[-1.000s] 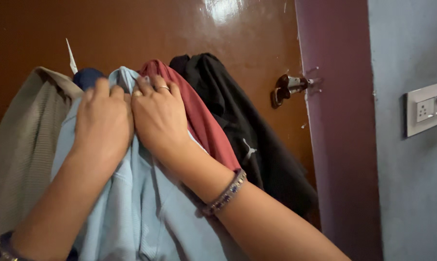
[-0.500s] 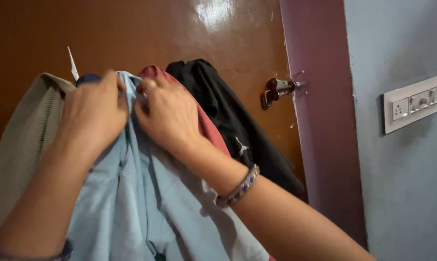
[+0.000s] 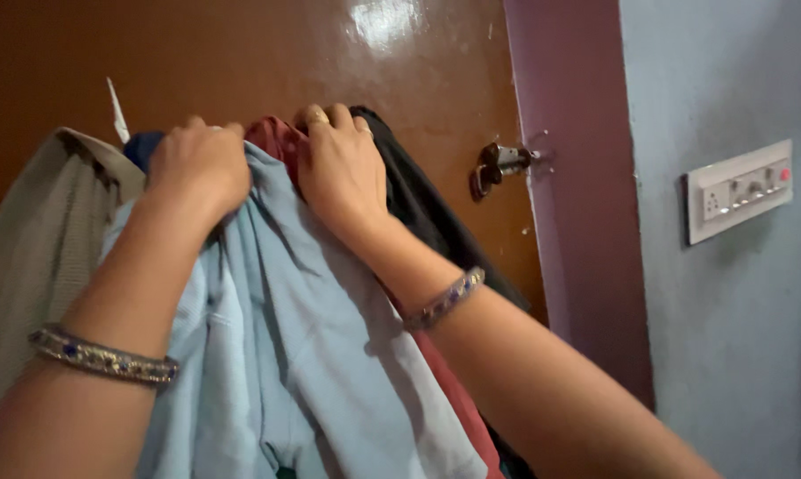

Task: The person removes several garments from a black bucket and hangs them one by one on hooks attached to a brown door. Items include a light blue shirt, a dark blue shirt, a yellow towel, and a black garment. The person adjusts each item to hang neatly.

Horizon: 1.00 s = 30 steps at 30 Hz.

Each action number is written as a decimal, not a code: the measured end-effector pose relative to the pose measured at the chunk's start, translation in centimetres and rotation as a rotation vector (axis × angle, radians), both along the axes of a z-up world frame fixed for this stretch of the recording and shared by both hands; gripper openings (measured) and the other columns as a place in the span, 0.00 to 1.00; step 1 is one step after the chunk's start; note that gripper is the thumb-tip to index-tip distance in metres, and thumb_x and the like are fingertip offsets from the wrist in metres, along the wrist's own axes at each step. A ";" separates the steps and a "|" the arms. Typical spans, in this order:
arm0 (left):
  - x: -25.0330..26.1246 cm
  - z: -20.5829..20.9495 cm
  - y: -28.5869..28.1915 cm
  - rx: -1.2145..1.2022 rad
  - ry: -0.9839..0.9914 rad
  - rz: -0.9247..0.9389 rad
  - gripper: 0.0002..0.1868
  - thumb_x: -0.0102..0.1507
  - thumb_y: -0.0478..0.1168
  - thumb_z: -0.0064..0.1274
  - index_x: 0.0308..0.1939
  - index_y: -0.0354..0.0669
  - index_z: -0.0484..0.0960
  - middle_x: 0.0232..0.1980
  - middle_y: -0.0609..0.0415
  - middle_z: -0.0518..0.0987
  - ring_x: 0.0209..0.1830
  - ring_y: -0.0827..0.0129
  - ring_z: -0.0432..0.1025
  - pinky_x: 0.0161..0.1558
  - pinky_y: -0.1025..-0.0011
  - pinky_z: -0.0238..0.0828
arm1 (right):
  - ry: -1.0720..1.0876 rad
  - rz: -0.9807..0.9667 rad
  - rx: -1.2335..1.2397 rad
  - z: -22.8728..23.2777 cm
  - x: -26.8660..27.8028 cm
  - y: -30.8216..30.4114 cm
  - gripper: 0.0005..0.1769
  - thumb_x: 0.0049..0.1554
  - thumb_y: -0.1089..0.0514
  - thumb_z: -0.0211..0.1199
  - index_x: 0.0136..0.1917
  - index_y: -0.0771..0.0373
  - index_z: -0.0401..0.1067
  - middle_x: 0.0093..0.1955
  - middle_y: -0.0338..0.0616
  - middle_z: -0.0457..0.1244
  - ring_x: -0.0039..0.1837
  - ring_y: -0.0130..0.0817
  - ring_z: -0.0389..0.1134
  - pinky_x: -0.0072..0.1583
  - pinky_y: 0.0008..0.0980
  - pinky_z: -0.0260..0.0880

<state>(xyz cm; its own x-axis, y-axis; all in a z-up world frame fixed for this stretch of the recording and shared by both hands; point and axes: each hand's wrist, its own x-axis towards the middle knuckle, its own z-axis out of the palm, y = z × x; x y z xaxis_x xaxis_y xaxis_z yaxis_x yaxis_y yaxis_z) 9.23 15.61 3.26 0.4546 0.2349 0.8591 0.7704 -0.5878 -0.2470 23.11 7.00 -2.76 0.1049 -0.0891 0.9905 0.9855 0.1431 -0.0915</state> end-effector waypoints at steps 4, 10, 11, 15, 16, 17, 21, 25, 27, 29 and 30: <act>2.5 1.3 -0.6 0.139 -0.071 -0.009 0.15 0.62 0.37 0.48 0.48 0.39 0.86 0.58 0.33 0.76 0.57 0.37 0.70 0.56 0.47 0.65 | -0.004 -0.130 -0.023 1.9 1.3 -0.2 0.15 0.52 0.56 0.66 0.53 0.59 0.75 0.51 0.50 0.68 0.56 0.53 0.69 0.53 0.46 0.71; 3.1 1.4 0.0 0.085 -0.081 -0.151 0.16 0.67 0.40 0.48 0.52 0.62 0.88 0.45 0.43 0.84 0.49 0.45 0.76 0.55 0.47 0.65 | 0.050 -0.118 -0.121 2.6 2.3 -0.2 0.16 0.51 0.52 0.69 0.52 0.55 0.76 0.52 0.47 0.69 0.56 0.52 0.70 0.54 0.47 0.70; 2.9 1.6 -0.2 0.072 -0.090 -0.133 0.15 0.66 0.40 0.49 0.51 0.65 0.89 0.43 0.44 0.84 0.47 0.46 0.77 0.56 0.48 0.65 | 0.052 -0.090 -0.127 2.6 2.5 -0.3 0.17 0.50 0.51 0.70 0.52 0.55 0.76 0.52 0.47 0.69 0.56 0.52 0.70 0.53 0.47 0.70; 3.7 3.1 -0.6 0.018 -0.105 -0.066 0.09 0.67 0.47 0.53 0.45 0.61 0.90 0.44 0.45 0.85 0.47 0.47 0.78 0.52 0.50 0.68 | 0.139 -0.067 -0.066 3.3 3.8 0.3 0.18 0.50 0.52 0.70 0.54 0.56 0.76 0.53 0.52 0.68 0.55 0.53 0.70 0.54 0.48 0.70; 4.2 3.6 -0.4 0.007 -0.103 -0.070 0.09 0.66 0.47 0.55 0.44 0.60 0.90 0.44 0.45 0.85 0.48 0.47 0.78 0.50 0.52 0.70 | 0.146 -0.069 -0.080 3.7 4.2 0.6 0.16 0.51 0.52 0.69 0.53 0.56 0.76 0.53 0.51 0.68 0.54 0.53 0.71 0.54 0.48 0.70; 4.7 4.1 0.1 -0.005 -0.101 -0.073 0.08 0.66 0.46 0.56 0.43 0.59 0.90 0.45 0.45 0.85 0.49 0.46 0.78 0.49 0.53 0.72 | 0.153 -0.071 -0.094 4.1 4.6 0.8 0.15 0.52 0.52 0.69 0.52 0.56 0.77 0.52 0.51 0.69 0.54 0.53 0.71 0.55 0.47 0.71; 6.7 5.7 3.2 0.088 -0.131 -0.010 0.09 0.64 0.39 0.55 0.43 0.49 0.91 0.47 0.37 0.84 0.49 0.41 0.78 0.47 0.54 0.74 | 0.171 -0.007 -0.177 5.4 5.2 1.8 0.10 0.52 0.55 0.67 0.48 0.56 0.79 0.49 0.53 0.70 0.53 0.56 0.71 0.55 0.49 0.71; 8.8 6.9 4.8 0.067 -0.157 0.143 0.10 0.60 0.37 0.58 0.43 0.40 0.90 0.47 0.36 0.84 0.50 0.42 0.78 0.47 0.54 0.75 | 0.149 0.019 -0.151 5.3 5.9 1.7 0.09 0.50 0.62 0.63 0.45 0.56 0.80 0.47 0.53 0.71 0.52 0.56 0.72 0.55 0.49 0.71; 9.0 7.2 4.5 0.064 -0.125 0.155 0.11 0.58 0.38 0.60 0.43 0.41 0.90 0.48 0.36 0.84 0.51 0.42 0.78 0.48 0.54 0.75 | 0.166 0.037 -0.154 5.2 6.1 1.2 0.10 0.50 0.64 0.62 0.44 0.56 0.81 0.47 0.52 0.71 0.52 0.55 0.72 0.54 0.48 0.72; 8.5 7.2 3.6 0.124 -0.077 0.106 0.11 0.60 0.38 0.58 0.45 0.43 0.90 0.49 0.36 0.84 0.51 0.41 0.78 0.47 0.53 0.74 | 0.186 0.080 -0.161 4.7 6.4 0.6 0.10 0.49 0.64 0.62 0.43 0.56 0.80 0.46 0.50 0.71 0.52 0.53 0.72 0.53 0.48 0.72; 8.2 7.2 2.9 0.089 -0.038 0.108 0.11 0.59 0.39 0.59 0.45 0.45 0.90 0.50 0.37 0.84 0.51 0.42 0.78 0.49 0.53 0.74 | 0.171 0.081 -0.139 4.6 6.5 0.3 0.09 0.49 0.64 0.62 0.43 0.56 0.80 0.45 0.50 0.72 0.52 0.53 0.73 0.53 0.47 0.72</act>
<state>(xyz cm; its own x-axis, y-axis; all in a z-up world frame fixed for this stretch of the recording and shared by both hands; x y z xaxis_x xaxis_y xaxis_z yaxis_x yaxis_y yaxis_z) 17.48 18.54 10.43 0.3977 0.2027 0.8948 0.8377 -0.4782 -0.2639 29.61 7.29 1.82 0.2737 0.0629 0.9597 0.9396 0.1957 -0.2808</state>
